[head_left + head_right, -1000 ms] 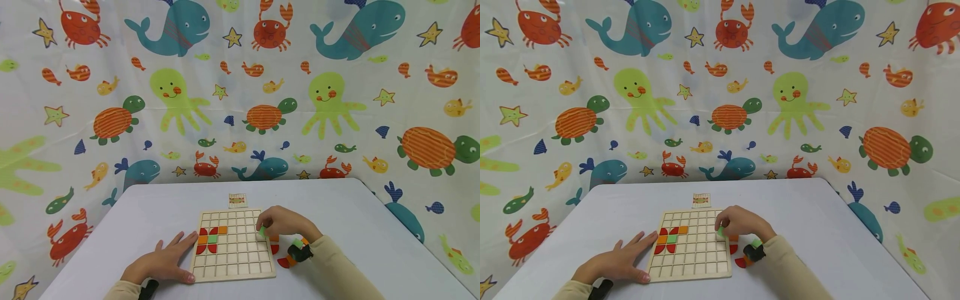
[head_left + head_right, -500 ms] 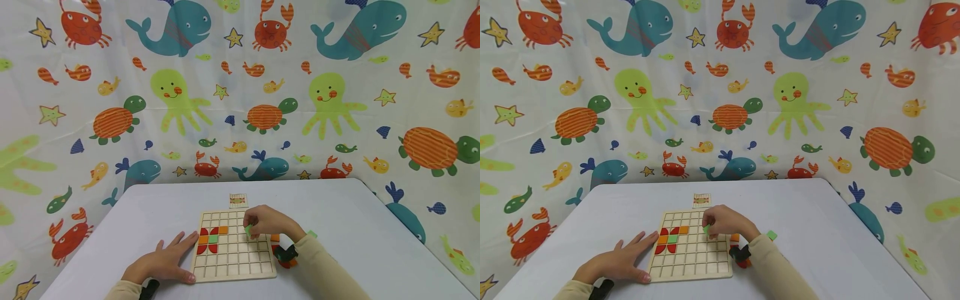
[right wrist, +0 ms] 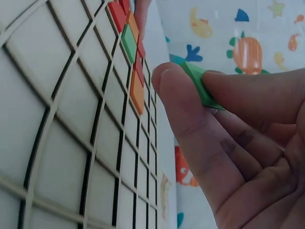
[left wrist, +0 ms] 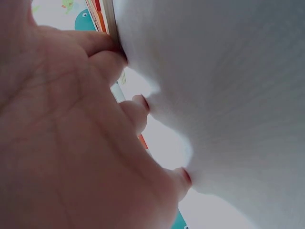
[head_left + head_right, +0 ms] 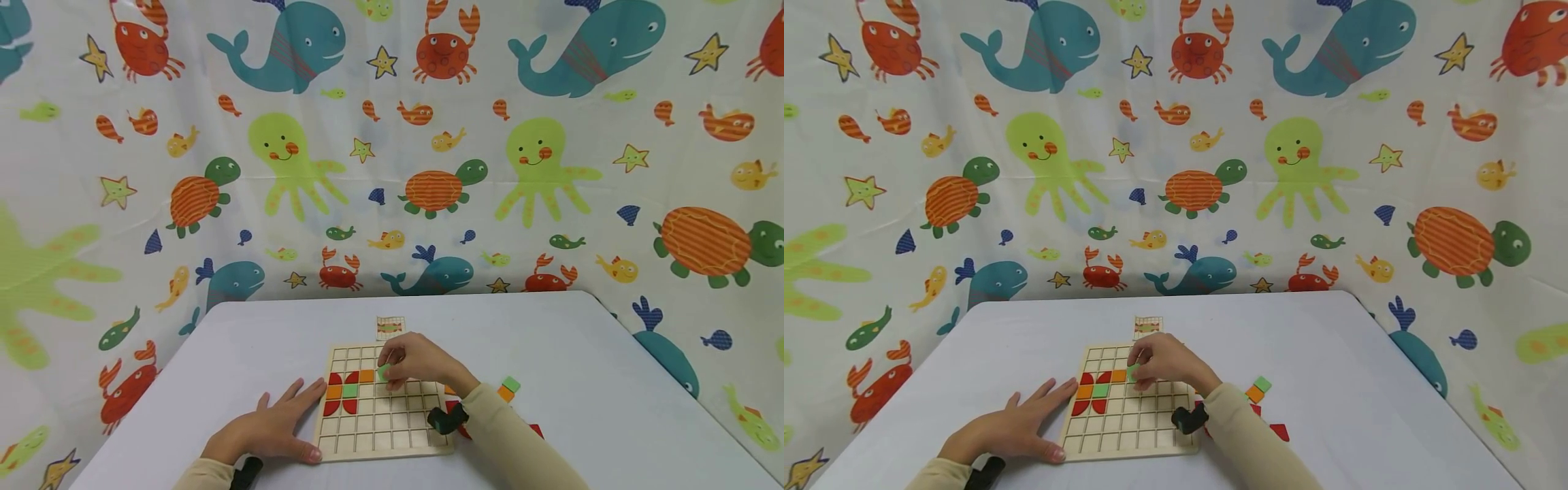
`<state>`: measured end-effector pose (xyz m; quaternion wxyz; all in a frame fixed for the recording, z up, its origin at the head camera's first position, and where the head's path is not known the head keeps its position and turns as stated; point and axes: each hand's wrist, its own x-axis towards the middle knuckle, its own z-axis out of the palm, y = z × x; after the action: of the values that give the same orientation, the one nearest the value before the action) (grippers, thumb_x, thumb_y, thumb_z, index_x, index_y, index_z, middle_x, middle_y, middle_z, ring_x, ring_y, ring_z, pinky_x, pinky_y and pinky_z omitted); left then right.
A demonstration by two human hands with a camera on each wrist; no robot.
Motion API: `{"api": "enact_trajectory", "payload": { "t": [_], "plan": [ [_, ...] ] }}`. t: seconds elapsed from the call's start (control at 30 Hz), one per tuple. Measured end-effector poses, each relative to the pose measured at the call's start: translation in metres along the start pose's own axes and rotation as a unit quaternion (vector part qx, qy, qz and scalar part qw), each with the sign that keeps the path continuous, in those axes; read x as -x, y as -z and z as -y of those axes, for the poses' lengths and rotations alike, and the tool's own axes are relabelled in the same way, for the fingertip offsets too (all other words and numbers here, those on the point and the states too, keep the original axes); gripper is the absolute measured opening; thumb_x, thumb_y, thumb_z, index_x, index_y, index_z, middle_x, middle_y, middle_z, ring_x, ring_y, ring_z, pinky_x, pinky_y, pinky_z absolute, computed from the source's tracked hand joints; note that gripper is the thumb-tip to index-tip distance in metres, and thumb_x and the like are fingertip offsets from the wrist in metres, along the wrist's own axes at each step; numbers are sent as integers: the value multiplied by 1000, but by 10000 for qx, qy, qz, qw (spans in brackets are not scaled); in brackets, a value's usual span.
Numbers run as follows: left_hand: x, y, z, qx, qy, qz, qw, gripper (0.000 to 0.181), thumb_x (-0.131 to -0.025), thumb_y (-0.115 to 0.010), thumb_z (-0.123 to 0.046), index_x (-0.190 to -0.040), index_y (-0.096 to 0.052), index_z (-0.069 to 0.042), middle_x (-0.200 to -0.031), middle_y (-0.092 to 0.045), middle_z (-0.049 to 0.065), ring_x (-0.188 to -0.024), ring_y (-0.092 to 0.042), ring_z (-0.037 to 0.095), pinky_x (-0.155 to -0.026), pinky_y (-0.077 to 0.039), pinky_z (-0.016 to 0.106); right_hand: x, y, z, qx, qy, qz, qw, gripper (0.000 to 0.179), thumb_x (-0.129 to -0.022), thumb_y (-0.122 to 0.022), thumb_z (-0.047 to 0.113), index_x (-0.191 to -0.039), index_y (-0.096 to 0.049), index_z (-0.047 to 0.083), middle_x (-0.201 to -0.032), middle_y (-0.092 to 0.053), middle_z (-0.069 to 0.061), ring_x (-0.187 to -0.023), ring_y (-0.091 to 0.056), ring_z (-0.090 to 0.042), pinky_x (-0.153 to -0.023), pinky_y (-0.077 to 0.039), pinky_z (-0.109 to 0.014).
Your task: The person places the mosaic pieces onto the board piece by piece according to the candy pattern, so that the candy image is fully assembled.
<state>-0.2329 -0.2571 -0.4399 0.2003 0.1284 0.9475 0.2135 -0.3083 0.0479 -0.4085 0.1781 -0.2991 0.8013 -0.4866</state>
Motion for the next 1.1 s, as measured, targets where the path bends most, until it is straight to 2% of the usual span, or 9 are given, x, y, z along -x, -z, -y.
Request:
{"api": "enact_trajectory", "payload": {
  "t": [0.27,0.57,0.83,0.97,1.1],
  "plan": [
    [1,0,-1,44,-48,-7,10000,119,-75,-95,-52,-170,-33,-16,-174,-29,11,-161,-10,46,-114,4,84,-10,-17,4,-220,-139,-302,9992,7,-95,-79,-1,-100,-75,-1,-78,-73,-9,-67,-77,-28,-67,-65,-36],
    [1,0,0,65,-85,6,9999,119,-75,-95,-52,-170,-32,-16,-175,-28,11,-161,-10,46,-114,4,85,-18,-32,3,75,-264,-596,9978,4,-94,-79,0,-97,-76,0,-77,-73,-5,-66,-74,-26,-67,-64,-34],
    [2,2,0,55,-99,23,9999,119,-76,-95,-53,-170,-32,-15,-175,-29,11,-161,-10,47,-113,4,85,-20,-42,6,152,-667,-588,9959,8,-93,-76,-6,-94,-76,2,-84,-70,-5,-65,-74,-22,-68,-64,-31],
    [2,4,0,45,-86,47,9999,119,-75,-94,-53,-170,-32,-16,-174,-29,12,-161,-9,47,-114,4,85,-20,-45,6,23,-725,-663,9952,8,-93,-76,-7,-93,-74,1,-84,-69,-7,-63,-72,-21,-65,-63,-31],
    [2,5,0,20,-105,39,9999,119,-75,-95,-52,-170,-32,-15,-174,-29,12,-161,-10,47,-114,4,85,-20,-46,6,108,-718,-693,9949,7,-92,-76,-6,-92,-73,0,-82,-68,-6,-61,-69,-19,-63,-62,-30]
  ]
}}
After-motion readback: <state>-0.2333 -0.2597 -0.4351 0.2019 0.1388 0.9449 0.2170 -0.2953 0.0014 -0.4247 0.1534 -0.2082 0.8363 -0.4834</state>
